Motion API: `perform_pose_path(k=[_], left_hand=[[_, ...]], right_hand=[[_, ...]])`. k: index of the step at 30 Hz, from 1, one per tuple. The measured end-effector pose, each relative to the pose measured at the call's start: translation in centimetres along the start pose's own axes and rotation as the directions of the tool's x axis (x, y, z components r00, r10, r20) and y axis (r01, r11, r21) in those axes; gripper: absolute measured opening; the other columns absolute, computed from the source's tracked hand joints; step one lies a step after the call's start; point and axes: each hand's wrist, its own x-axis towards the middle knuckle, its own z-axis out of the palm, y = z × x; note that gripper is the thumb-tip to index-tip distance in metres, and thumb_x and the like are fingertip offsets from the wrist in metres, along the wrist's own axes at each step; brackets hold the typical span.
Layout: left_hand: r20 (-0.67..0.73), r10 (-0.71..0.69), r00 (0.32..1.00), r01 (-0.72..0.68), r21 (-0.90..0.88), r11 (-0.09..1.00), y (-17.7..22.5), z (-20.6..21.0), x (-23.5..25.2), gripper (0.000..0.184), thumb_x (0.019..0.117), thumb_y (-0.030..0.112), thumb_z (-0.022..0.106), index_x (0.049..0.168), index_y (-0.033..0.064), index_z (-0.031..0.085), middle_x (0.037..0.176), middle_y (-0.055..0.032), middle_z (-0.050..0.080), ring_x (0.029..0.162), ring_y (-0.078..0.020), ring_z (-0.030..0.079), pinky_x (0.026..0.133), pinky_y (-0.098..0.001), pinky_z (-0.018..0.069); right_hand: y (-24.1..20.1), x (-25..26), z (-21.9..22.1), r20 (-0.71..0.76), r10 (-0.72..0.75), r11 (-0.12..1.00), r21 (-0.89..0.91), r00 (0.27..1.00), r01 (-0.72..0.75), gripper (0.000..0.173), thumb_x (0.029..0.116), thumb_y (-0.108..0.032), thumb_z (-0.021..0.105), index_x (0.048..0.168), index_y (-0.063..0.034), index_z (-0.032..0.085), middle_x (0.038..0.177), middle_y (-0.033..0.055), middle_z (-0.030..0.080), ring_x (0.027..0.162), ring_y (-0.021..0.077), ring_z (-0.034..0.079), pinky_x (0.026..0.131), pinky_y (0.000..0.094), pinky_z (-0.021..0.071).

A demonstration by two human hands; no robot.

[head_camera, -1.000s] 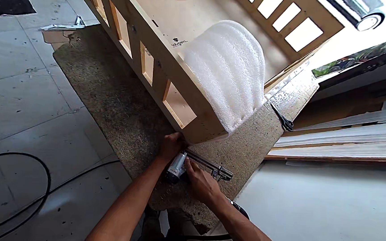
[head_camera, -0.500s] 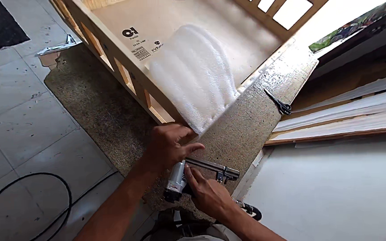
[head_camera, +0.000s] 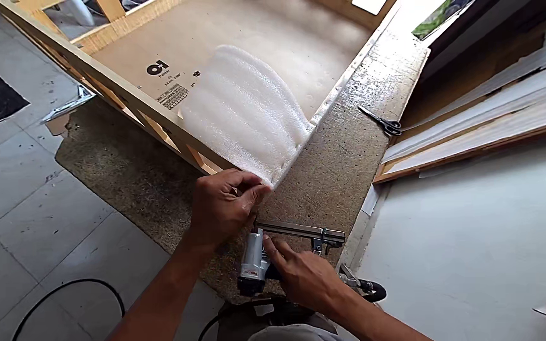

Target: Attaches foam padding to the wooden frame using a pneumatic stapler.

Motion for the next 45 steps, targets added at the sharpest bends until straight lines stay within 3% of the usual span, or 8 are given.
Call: perform_pose_path(k=[3,5,10,18,32,35,38,45], left_hand=[[0.022,-0.270,0.963,0.268,-0.205,0.941,1.2,-0.3,0.4,0.016,0.0803,0.017,0.088,0.087,0.0110,0.076,0.074,0.0007,0.074,0.060,-0.0101,0.068,0.053,-0.0262,0.0594],[0.023,-0.329,0.944,0.325,-0.222,0.919,1.8,-0.3,0.9,0.016,0.0802,0.015,0.088,0.084,0.0100,0.074,0.070,-0.0011,0.072,0.054,-0.0123,0.065,0.048,-0.0272,0.0564],[0.067,-0.092,0.993,0.098,-0.081,0.992,1.7,-0.6,3.2,0.003,0.0875,0.016,0.079,0.088,0.0137,0.077,0.071,0.0064,0.072,0.056,-0.0017,0.064,0.051,-0.0206,0.0551],[0.143,0.049,0.988,-0.026,-0.162,0.986,0.7,-0.6,5.1,0.002,0.0879,0.011,0.077,0.089,0.0097,0.078,0.075,0.0042,0.073,0.063,0.0006,0.065,0.058,-0.0163,0.0552],[0.187,0.039,0.982,0.017,-0.286,0.958,0.1,-0.5,5.4,0.004,0.0878,0.005,0.077,0.091,0.0052,0.076,0.077,0.0001,0.074,0.064,-0.0039,0.067,0.059,-0.0193,0.0580],[0.187,0.038,0.982,0.019,-0.290,0.957,0.2,-0.4,5.5,0.003,0.0882,0.004,0.076,0.091,0.0054,0.076,0.075,0.0003,0.073,0.062,-0.0033,0.066,0.058,-0.0187,0.0566],[0.201,0.020,0.979,0.035,-0.265,0.964,0.4,-0.4,5.1,0.002,0.0920,0.006,0.074,0.090,0.0051,0.074,0.074,-0.0004,0.070,0.060,-0.0047,0.063,0.055,-0.0188,0.0542],[0.188,0.031,0.982,0.024,-0.282,0.959,0.0,-0.4,5.6,0.002,0.0885,0.005,0.076,0.090,0.0065,0.076,0.073,0.0009,0.072,0.060,-0.0035,0.065,0.055,-0.0190,0.0548]], right_hand=[[-0.5,-2.2,0.2,-0.144,-0.056,0.998,-0.051,0.988,0.049,0.087,0.0839,-0.014,0.071,0.161,-0.0111,0.032,0.151,0.0159,0.051,0.062,0.0270,0.069,0.054,0.0457,0.0593],[-0.5,-2.9,0.0,-0.215,-0.098,0.990,-0.123,0.972,0.072,0.088,0.0795,-0.013,0.075,0.159,-0.0101,0.037,0.148,0.0151,0.054,0.056,0.0244,0.067,0.049,0.0432,0.0577],[-0.3,-3.2,-1.8,-0.217,-0.117,0.981,-0.177,0.969,0.079,0.087,0.0813,-0.014,0.074,0.159,-0.0127,0.035,0.143,0.0146,0.056,0.055,0.0238,0.065,0.050,0.0419,0.0574],[0.4,-1.5,-2.7,-0.181,-0.097,0.984,-0.162,0.979,0.068,0.084,0.0842,-0.014,0.071,0.160,-0.0127,0.034,0.141,0.0135,0.057,0.061,0.0252,0.067,0.054,0.0436,0.0583],[-1.6,-1.2,-2.9,-0.172,-0.003,0.991,-0.132,0.985,-0.020,0.084,0.0844,-0.012,0.069,0.160,-0.0130,0.033,0.135,0.0155,0.059,0.065,0.0274,0.069,0.055,0.0444,0.0588],[-2.3,-2.4,-3.1,-0.275,-0.058,0.991,-0.134,0.960,0.021,0.083,0.0810,-0.014,0.072,0.157,-0.0090,0.038,0.123,0.0150,0.064,0.060,0.0251,0.067,0.050,0.0423,0.0576],[-2.9,-3.7,-3.6,-0.398,-0.143,0.984,-0.152,0.906,0.089,0.085,0.0764,-0.016,0.077,0.154,-0.0076,0.043,0.127,0.0129,0.064,0.055,0.0201,0.065,0.045,0.0381,0.0562],[-3.1,-3.3,-4.8,-0.442,-0.127,0.985,-0.163,0.888,0.059,0.086,0.0737,-0.015,0.077,0.153,-0.0074,0.045,0.122,0.0114,0.065,0.053,0.0195,0.063,0.044,0.0379,0.0551]])
